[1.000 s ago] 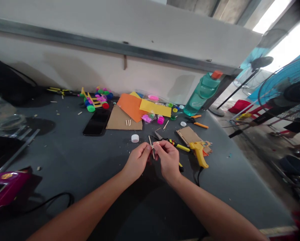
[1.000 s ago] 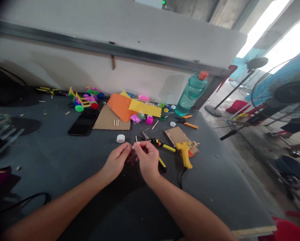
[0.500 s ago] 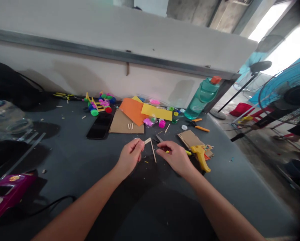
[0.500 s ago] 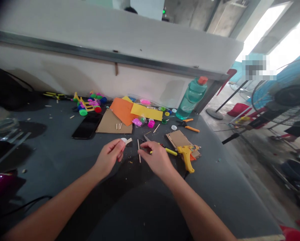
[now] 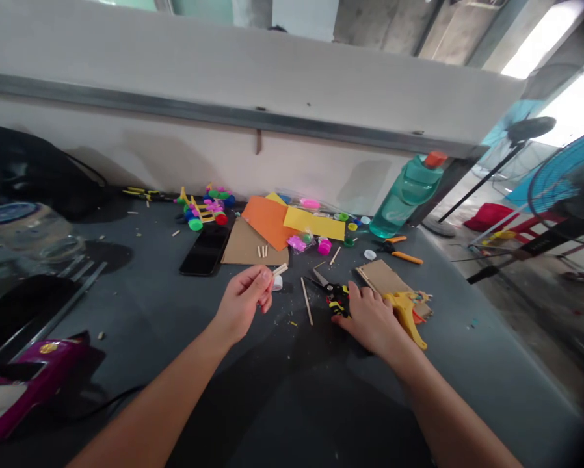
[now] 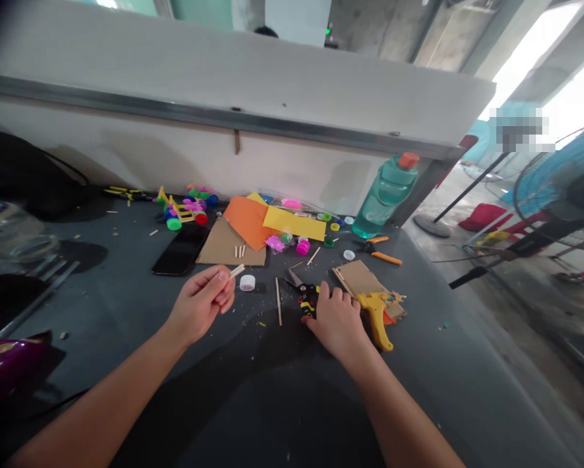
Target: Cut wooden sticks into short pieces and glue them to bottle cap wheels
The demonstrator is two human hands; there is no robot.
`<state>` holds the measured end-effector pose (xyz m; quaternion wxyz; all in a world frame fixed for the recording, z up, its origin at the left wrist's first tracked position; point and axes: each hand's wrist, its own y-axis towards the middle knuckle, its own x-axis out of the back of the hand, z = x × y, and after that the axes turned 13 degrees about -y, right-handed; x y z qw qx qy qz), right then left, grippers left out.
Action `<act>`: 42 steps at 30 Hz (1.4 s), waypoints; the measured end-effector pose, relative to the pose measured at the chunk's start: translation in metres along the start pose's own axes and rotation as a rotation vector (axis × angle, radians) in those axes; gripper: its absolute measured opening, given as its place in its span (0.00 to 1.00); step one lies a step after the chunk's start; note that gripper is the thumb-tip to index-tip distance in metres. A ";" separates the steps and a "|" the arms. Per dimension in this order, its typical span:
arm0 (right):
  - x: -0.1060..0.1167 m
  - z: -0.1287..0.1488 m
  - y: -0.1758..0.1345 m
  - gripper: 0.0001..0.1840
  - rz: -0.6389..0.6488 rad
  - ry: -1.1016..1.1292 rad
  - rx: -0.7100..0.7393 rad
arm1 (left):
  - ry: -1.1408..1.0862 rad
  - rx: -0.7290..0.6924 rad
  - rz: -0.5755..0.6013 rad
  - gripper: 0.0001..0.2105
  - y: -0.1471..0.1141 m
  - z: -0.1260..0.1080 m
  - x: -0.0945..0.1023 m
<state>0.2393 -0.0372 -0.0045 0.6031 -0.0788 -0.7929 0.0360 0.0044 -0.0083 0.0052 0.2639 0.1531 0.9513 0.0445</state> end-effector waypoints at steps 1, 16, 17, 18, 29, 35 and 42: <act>0.000 -0.002 0.000 0.42 0.017 -0.001 0.010 | -0.011 0.000 0.003 0.15 0.000 0.000 0.000; 0.034 0.005 -0.028 0.20 -0.094 0.567 0.144 | -0.037 0.019 -0.010 0.15 0.000 -0.006 0.004; 0.036 0.006 -0.033 0.17 -0.065 0.667 0.198 | -0.123 0.071 0.016 0.16 0.000 -0.007 0.003; 0.038 0.007 -0.038 0.15 -0.043 0.763 0.255 | -0.192 0.117 0.040 0.16 0.000 -0.008 0.002; 0.033 0.023 -0.059 0.22 -0.100 0.811 0.370 | -0.429 0.277 0.151 0.15 -0.003 -0.013 -0.003; 0.028 0.024 -0.059 0.27 -0.176 0.732 0.384 | -0.470 0.296 0.179 0.15 -0.003 -0.011 0.001; 0.028 0.022 -0.059 0.26 -0.193 0.698 0.418 | -0.461 0.363 0.224 0.15 -0.003 -0.011 0.010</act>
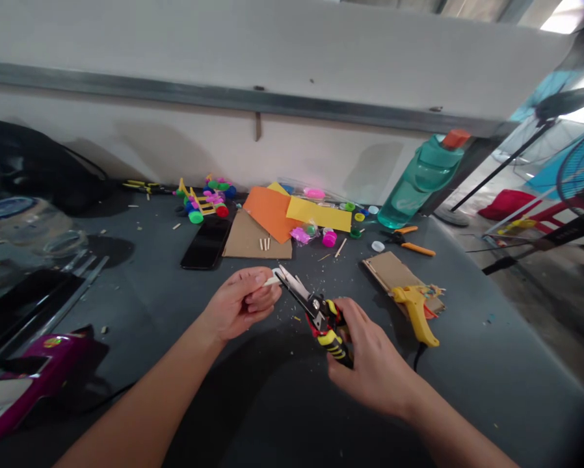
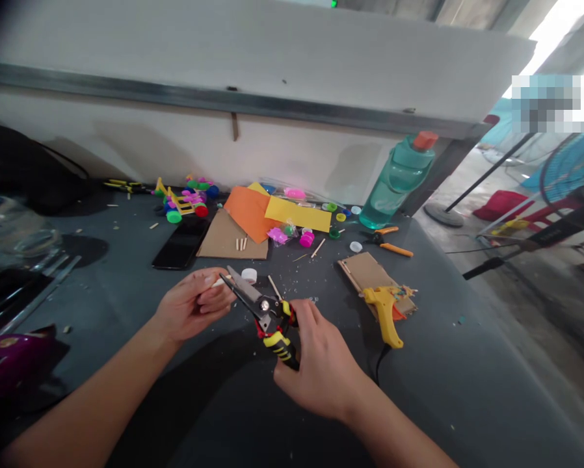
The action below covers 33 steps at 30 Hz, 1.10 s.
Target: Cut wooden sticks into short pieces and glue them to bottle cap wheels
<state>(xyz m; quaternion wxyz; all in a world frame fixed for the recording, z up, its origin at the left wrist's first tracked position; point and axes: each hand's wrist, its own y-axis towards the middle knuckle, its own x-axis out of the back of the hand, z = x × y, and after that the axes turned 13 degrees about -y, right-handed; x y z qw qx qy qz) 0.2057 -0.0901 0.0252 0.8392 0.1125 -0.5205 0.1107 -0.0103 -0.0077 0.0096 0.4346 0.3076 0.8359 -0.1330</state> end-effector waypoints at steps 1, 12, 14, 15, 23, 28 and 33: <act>0.000 0.000 0.000 0.26 0.003 0.000 0.002 | 0.007 0.006 -0.005 0.15 0.000 0.000 0.001; 0.000 0.001 0.000 0.20 0.075 -0.058 0.008 | 0.030 0.020 -0.027 0.16 0.000 0.000 0.000; -0.003 0.001 -0.001 0.19 0.076 -0.094 0.006 | 0.024 0.021 -0.025 0.15 0.000 0.001 0.001; -0.005 0.001 -0.002 0.18 0.077 -0.113 0.006 | 0.018 0.023 -0.022 0.15 0.000 0.002 0.001; -0.017 0.002 -0.003 0.18 0.081 -0.219 -0.044 | -0.038 0.048 -0.025 0.15 0.002 0.007 0.005; -0.020 0.001 -0.002 0.17 0.068 -0.205 -0.061 | -0.054 0.046 -0.040 0.16 0.003 0.009 0.005; -0.022 -0.001 -0.001 0.21 0.009 -0.108 -0.051 | 0.005 0.053 -0.059 0.17 0.004 0.008 0.006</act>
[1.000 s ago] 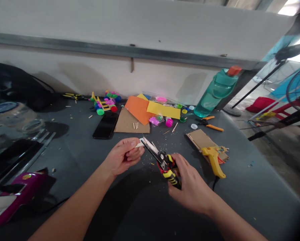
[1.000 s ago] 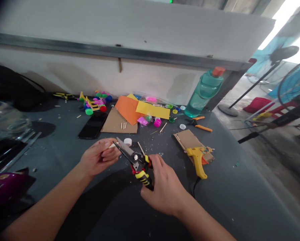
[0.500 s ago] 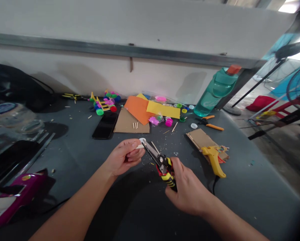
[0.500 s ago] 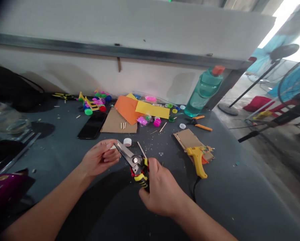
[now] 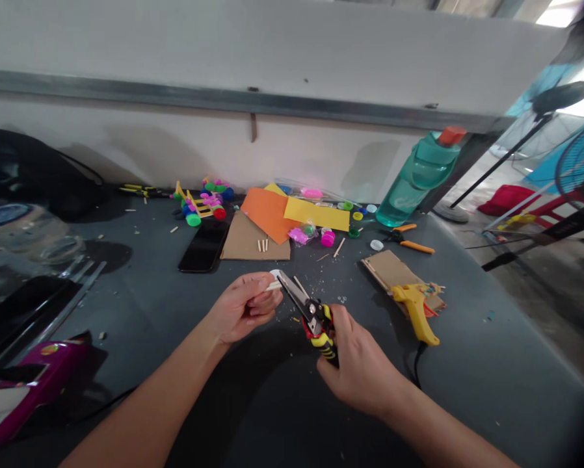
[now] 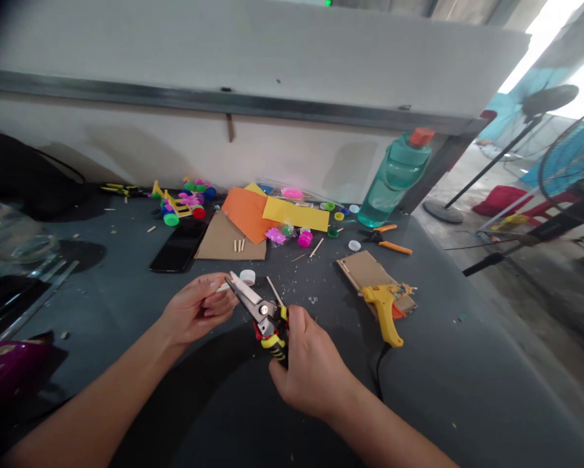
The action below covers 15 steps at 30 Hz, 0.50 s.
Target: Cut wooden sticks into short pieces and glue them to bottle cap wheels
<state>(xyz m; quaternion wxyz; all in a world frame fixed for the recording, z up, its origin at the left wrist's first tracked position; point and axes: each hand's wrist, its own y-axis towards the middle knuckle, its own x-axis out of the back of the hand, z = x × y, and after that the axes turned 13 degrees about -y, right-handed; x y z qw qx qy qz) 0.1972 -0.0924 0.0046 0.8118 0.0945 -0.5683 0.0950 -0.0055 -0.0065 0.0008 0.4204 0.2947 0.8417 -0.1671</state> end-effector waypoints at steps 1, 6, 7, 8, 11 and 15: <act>0.000 0.000 0.000 0.22 -0.005 0.012 0.000 | 0.017 0.008 0.001 0.17 0.000 0.000 0.000; 0.005 -0.001 0.001 0.23 0.004 0.036 0.012 | 0.024 0.029 0.027 0.17 0.001 0.002 0.002; 0.007 0.000 0.001 0.23 0.005 0.034 0.016 | 0.018 0.027 0.034 0.17 0.001 0.002 0.002; 0.008 0.000 0.002 0.24 0.004 0.030 0.017 | 0.013 0.026 0.038 0.17 0.001 0.003 0.002; 0.009 0.000 0.002 0.23 -0.009 0.011 0.019 | 0.004 0.039 0.035 0.17 0.001 0.004 0.001; 0.009 0.000 0.001 0.23 -0.017 -0.002 0.022 | -0.007 0.052 0.019 0.17 0.000 0.004 0.002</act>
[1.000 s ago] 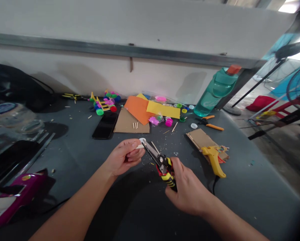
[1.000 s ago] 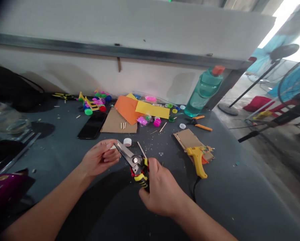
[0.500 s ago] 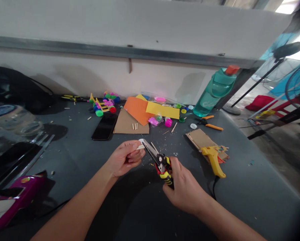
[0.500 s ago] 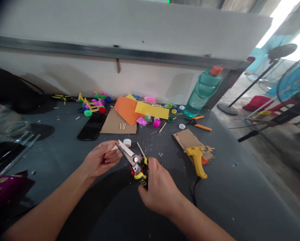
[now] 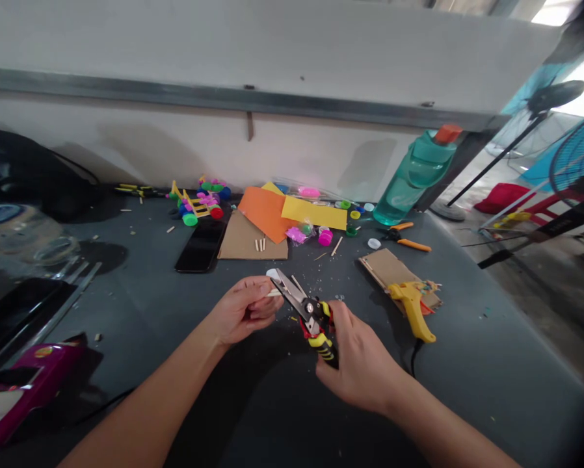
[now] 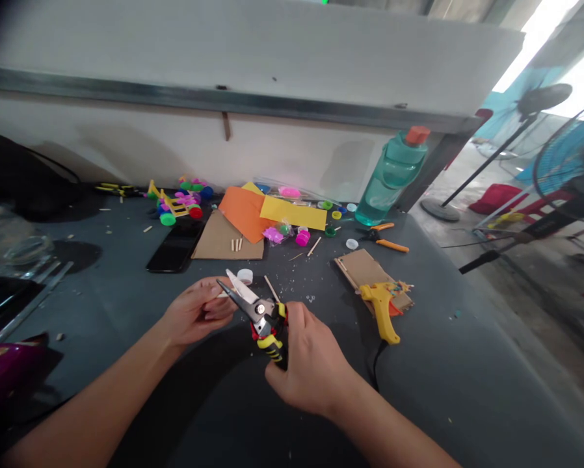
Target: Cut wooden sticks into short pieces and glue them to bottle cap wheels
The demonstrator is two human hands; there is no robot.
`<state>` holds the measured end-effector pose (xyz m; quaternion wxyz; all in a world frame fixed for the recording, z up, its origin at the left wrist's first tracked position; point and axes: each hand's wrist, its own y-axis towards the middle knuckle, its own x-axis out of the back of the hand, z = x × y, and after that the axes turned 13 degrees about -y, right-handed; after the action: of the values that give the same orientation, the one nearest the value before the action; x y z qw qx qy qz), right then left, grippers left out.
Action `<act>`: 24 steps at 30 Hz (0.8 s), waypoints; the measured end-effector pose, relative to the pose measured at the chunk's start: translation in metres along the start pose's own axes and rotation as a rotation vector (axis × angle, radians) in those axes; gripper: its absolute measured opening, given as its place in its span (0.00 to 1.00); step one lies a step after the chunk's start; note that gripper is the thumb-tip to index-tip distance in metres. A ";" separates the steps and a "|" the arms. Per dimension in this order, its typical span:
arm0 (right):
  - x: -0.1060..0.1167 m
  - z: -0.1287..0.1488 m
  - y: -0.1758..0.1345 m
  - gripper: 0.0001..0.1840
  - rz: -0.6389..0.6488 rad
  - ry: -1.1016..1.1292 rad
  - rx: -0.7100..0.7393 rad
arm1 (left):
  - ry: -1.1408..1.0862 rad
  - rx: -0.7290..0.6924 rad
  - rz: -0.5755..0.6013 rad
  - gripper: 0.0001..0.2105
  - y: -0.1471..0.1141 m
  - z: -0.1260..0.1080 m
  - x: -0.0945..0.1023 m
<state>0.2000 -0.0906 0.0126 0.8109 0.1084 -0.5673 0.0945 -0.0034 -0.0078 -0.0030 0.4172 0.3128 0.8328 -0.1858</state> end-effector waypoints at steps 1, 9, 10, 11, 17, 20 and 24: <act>0.000 0.000 0.000 0.23 0.006 0.002 0.001 | -0.005 0.000 0.001 0.17 0.000 0.000 0.000; 0.002 0.002 0.001 0.22 -0.020 0.000 0.020 | -0.033 0.047 0.029 0.17 0.001 0.002 -0.001; 0.002 0.001 0.001 0.23 -0.026 -0.006 0.021 | -0.029 0.059 0.038 0.17 0.001 0.003 -0.001; 0.002 0.001 0.001 0.23 -0.027 -0.011 0.024 | -0.024 0.068 0.047 0.18 0.002 0.003 0.000; 0.005 0.001 0.001 0.24 0.007 0.004 0.046 | -0.041 0.072 0.077 0.15 0.002 0.005 0.000; 0.006 0.002 0.001 0.24 0.019 0.015 0.049 | -0.054 0.062 0.063 0.12 0.002 0.006 -0.001; 0.006 0.002 0.000 0.23 0.030 0.031 0.050 | 0.001 0.064 0.061 0.12 0.001 0.004 -0.001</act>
<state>0.1999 -0.0912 0.0193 0.8151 0.1187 -0.5536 0.1225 0.0000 -0.0099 -0.0051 0.4122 0.3514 0.8166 -0.1994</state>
